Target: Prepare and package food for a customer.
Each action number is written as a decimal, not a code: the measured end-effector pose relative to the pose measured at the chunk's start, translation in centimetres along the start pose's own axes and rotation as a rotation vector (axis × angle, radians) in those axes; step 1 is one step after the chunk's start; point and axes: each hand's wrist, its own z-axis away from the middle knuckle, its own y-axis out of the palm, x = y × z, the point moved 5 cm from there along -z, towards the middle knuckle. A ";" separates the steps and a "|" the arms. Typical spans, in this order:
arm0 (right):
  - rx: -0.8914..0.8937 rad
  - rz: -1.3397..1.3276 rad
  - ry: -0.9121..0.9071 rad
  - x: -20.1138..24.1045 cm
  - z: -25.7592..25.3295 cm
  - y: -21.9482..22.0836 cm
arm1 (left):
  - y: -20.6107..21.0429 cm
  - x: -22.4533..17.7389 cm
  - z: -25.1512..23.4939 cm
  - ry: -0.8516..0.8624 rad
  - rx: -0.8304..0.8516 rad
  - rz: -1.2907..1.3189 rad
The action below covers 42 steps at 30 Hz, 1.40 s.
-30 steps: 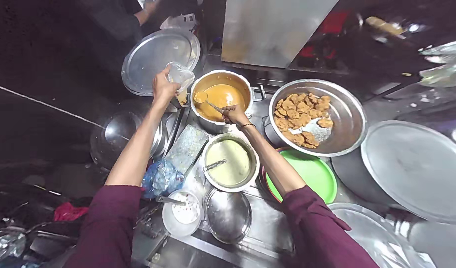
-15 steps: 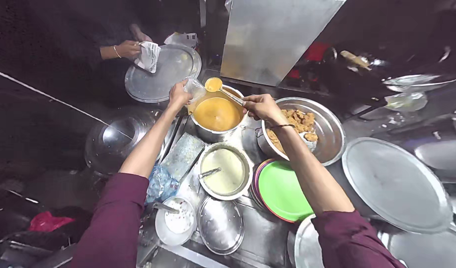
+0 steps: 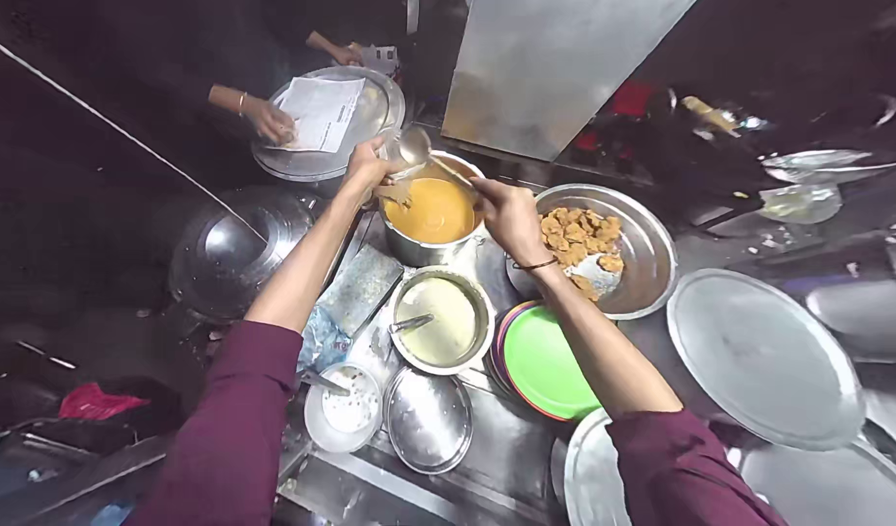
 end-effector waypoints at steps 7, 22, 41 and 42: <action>0.189 0.039 0.348 -10.0 -5.4 7.5 | -3.6 0.4 1.5 0.060 -0.097 -0.018; 0.749 0.586 -0.337 -6.3 -9.3 24.6 | -4.1 1.8 1.7 0.081 -0.101 -0.023; 0.629 0.121 0.318 -5.0 -6.5 21.4 | -5.9 -0.7 2.1 0.034 -0.121 -0.317; 0.607 0.111 0.314 -4.7 -6.5 21.0 | -5.8 -0.8 2.1 0.034 -0.117 -0.328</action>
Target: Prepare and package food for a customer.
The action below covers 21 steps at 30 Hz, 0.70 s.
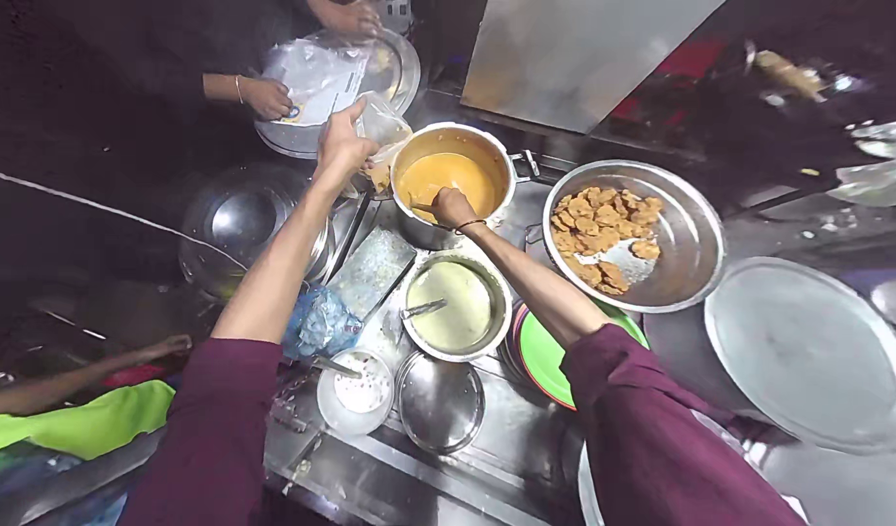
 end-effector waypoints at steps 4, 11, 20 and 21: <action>-0.034 -0.060 0.021 0.4 1.7 -1.7 | 0.0 -0.3 -0.1 0.013 0.006 0.001; 0.014 -0.498 0.151 -3.1 2.7 -1.6 | -0.3 -1.0 0.2 0.023 -0.008 -0.024; -0.102 -0.917 0.082 -6.1 5.8 0.0 | -0.4 0.0 0.0 0.009 -0.033 -0.114; -0.124 -0.912 0.074 -6.4 6.3 -0.3 | -0.4 0.0 0.0 0.010 -0.036 -0.136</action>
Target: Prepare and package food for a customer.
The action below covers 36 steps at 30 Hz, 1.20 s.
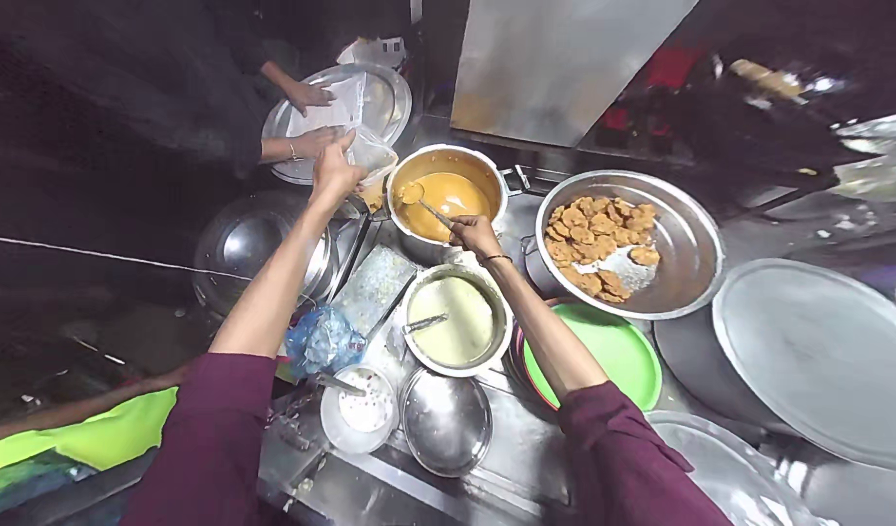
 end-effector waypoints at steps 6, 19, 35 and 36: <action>-0.065 0.119 -0.028 2.9 4.4 -4.4 | 1.5 0.2 -0.5 -0.011 0.021 0.036; -0.088 0.322 -0.330 13.3 11.8 -8.6 | 7.0 -1.7 0.5 -0.068 0.133 0.185; -0.198 0.496 -0.138 4.9 0.7 -6.8 | 3.9 -1.3 3.6 -0.043 0.019 0.299; -0.149 0.535 -0.097 4.4 -1.5 -5.7 | 3.6 -1.6 3.9 -0.038 0.012 0.268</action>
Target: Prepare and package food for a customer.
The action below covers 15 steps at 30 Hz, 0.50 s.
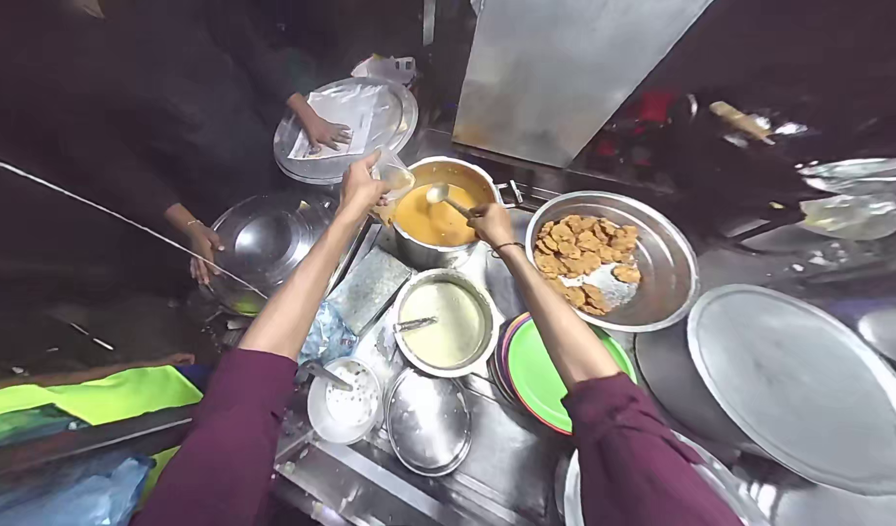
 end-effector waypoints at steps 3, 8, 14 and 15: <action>0.155 0.167 0.009 0.5 -3.8 4.6 | -0.4 -0.5 1.0 0.011 -0.014 -0.111; 0.242 0.423 0.060 3.6 -4.9 8.4 | -1.0 -1.1 3.0 -0.001 0.027 -0.186; 0.326 0.550 0.043 2.9 -2.4 9.6 | -0.8 -1.5 5.7 0.009 0.135 -0.093; 0.328 0.565 0.048 2.6 -2.0 9.5 | -0.9 -1.5 6.2 0.010 0.146 -0.096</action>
